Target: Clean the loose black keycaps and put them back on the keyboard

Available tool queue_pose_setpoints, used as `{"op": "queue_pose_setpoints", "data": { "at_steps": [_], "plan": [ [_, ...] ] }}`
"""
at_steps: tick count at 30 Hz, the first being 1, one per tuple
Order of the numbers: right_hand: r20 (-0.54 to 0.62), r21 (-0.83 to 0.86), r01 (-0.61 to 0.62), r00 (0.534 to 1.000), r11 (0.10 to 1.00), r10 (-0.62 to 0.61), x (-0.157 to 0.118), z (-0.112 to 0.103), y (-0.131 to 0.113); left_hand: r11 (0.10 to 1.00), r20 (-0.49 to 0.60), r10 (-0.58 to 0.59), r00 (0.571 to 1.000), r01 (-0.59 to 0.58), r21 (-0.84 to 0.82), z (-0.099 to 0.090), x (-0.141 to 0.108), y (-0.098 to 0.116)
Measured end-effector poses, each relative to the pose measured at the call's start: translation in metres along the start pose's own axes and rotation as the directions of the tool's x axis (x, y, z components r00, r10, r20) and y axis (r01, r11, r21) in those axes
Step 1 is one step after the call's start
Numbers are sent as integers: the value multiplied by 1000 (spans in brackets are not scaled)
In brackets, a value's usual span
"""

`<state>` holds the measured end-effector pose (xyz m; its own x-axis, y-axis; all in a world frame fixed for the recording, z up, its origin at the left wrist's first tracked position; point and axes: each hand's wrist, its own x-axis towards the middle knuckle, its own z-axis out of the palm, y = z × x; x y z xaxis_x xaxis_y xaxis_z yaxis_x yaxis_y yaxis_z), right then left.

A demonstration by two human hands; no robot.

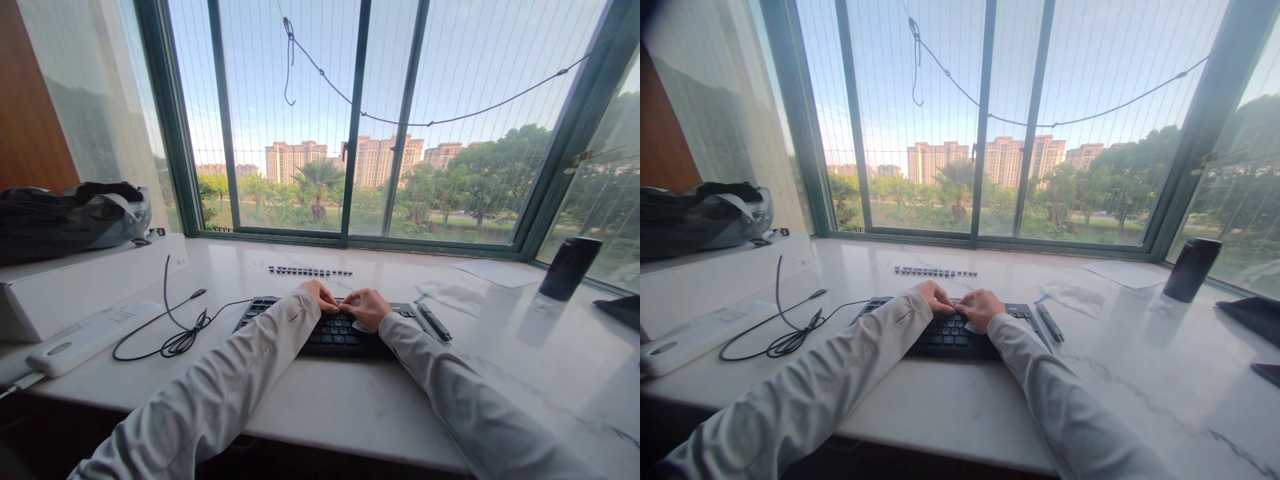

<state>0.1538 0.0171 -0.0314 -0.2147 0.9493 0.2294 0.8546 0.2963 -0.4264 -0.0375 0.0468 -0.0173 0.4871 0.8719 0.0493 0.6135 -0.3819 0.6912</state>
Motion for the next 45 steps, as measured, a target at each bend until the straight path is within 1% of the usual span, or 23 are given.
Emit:
{"op": "queue_pose_setpoints", "data": {
  "at_steps": [2,4,7,13,17,20,22,24,27,29,31,33,35,37,41,45],
  "plan": [
    [-1,-18,-4,1000,1000,4,0,-1,-1,1000,-13,-17,1000,16,-27,1,1,-1],
    [-5,-38,-1,1000,999,1,-1,-2,-3,999,-28,-39,999,39,-10,2,1,-1],
    [-14,-74,-10,1000,997,9,-4,-5,-10,996,-27,-61,998,63,70,2,2,3],
    [-49,-173,-40,998,984,32,-14,-11,-26,974,-14,-68,998,69,216,-1,4,11],
    [-63,-213,0,998,977,-14,-16,-10,-31,952,-7,-89,996,87,294,0,6,14],
    [-63,-229,16,998,973,-31,-15,-10,-30,939,-45,-94,995,103,328,2,5,16],
    [-52,-231,17,998,973,-30,-14,-11,-29,936,-59,-86,995,101,338,3,4,16],
    [-52,-232,26,998,972,-39,-15,-13,-27,947,-50,-62,997,75,311,2,3,14],
    [-108,-222,37,992,974,-62,-15,-15,-26,974,-47,-13,999,24,224,-2,2,10],
    [-114,-218,45,991,975,-71,-16,-15,-27,980,-101,-7,995,27,198,-5,1,8],
    [-91,-222,51,993,974,-73,-16,-15,-27,975,-176,-29,984,67,214,-8,1,8],
    [-93,-226,52,993,973,-74,-17,-15,-28,963,-227,-57,972,114,245,-9,0,9],
    [-99,-228,51,992,972,-75,-17,-16,-29,950,-242,-74,967,142,277,-11,-2,10],
    [-77,-233,56,994,971,-76,-17,-16,-29,938,-255,-82,963,161,308,-11,-3,10],
    [-88,-218,61,993,974,-82,-16,-15,-28,913,-328,-97,940,215,346,-11,-5,9],
    [-90,-213,71,992,974,-92,-17,-13,-28,901,-354,-89,931,227,369,-9,-5,7]
  ]
}}
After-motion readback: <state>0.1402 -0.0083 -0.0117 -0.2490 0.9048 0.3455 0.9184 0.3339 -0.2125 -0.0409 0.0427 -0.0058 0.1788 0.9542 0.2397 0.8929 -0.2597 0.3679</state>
